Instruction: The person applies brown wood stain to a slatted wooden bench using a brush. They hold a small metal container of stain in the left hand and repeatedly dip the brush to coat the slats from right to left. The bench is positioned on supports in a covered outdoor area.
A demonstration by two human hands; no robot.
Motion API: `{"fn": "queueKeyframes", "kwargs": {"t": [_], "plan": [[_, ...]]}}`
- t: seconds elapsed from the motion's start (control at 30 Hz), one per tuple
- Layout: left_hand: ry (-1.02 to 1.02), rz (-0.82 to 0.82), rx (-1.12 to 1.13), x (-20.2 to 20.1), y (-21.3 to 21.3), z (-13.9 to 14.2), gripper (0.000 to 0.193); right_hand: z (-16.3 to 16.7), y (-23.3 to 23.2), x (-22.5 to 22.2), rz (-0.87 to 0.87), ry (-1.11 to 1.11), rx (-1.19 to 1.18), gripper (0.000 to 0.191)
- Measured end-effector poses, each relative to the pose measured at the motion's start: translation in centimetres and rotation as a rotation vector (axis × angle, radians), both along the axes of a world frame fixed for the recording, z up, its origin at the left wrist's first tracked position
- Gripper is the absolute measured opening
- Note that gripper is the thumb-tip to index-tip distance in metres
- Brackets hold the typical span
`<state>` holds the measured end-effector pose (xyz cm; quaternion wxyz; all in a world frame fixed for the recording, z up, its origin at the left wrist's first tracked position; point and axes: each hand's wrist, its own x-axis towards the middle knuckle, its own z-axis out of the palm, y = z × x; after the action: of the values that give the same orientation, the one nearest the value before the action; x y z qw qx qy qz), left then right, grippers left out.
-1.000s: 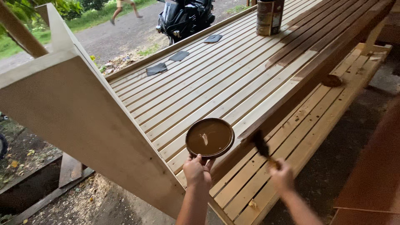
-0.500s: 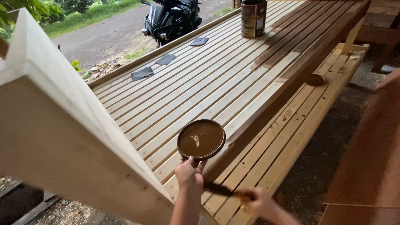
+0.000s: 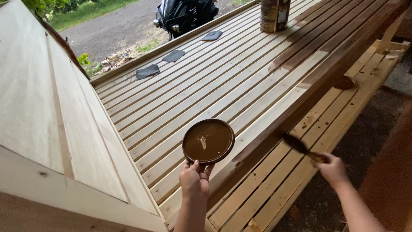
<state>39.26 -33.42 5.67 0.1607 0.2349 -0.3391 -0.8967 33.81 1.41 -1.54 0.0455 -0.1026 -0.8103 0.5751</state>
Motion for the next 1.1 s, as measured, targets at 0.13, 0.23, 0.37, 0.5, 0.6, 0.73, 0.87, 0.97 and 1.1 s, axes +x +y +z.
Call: {"fn": "queueKeyframes", "kwargs": {"t": [0.13,0.23,0.37,0.5,0.6,0.73,0.87,0.97,1.1], "plan": [[-0.015,-0.008,-0.012,-0.1,-0.2,-0.4,0.036,-0.1,-0.8,-0.7,-0.18,-0.054,0.153,0.03],[-0.005,-0.017,-0.02,0.2,-0.2,-0.7,0.037,-0.4,-4.0,-0.5,-0.141,-0.042,0.138,0.033],[-0.025,-0.009,-0.004,1.0,-0.8,-1.0,0.034,-1.8,-8.1,2.7,-0.08,0.076,0.058,0.03],[0.007,-0.021,-0.006,1.7,-1.4,-1.6,0.035,-3.7,-11.8,7.4,0.021,0.078,-0.006,0.031],[0.012,-0.044,-0.003,2.1,-1.5,-2.3,0.035,-5.5,-14.4,12.1,0.208,-0.053,-0.052,0.037],[-0.019,-0.037,0.006,2.1,-1.3,-2.7,0.034,-7.5,-17.9,16.8,0.423,-0.157,-0.186,0.043],[0.001,-0.047,0.038,2.2,-1.2,-2.4,0.035,-7.6,-19.4,18.1,0.672,0.505,-0.113,0.028],[0.002,-0.063,0.03,2.1,-0.9,-2.1,0.036,-6.7,-18.7,17.2,0.837,0.479,-0.123,0.027],[-0.006,-0.063,0.022,1.1,-0.4,-1.8,0.035,-4.3,-15.5,13.9,0.799,0.019,0.003,0.025]]}}
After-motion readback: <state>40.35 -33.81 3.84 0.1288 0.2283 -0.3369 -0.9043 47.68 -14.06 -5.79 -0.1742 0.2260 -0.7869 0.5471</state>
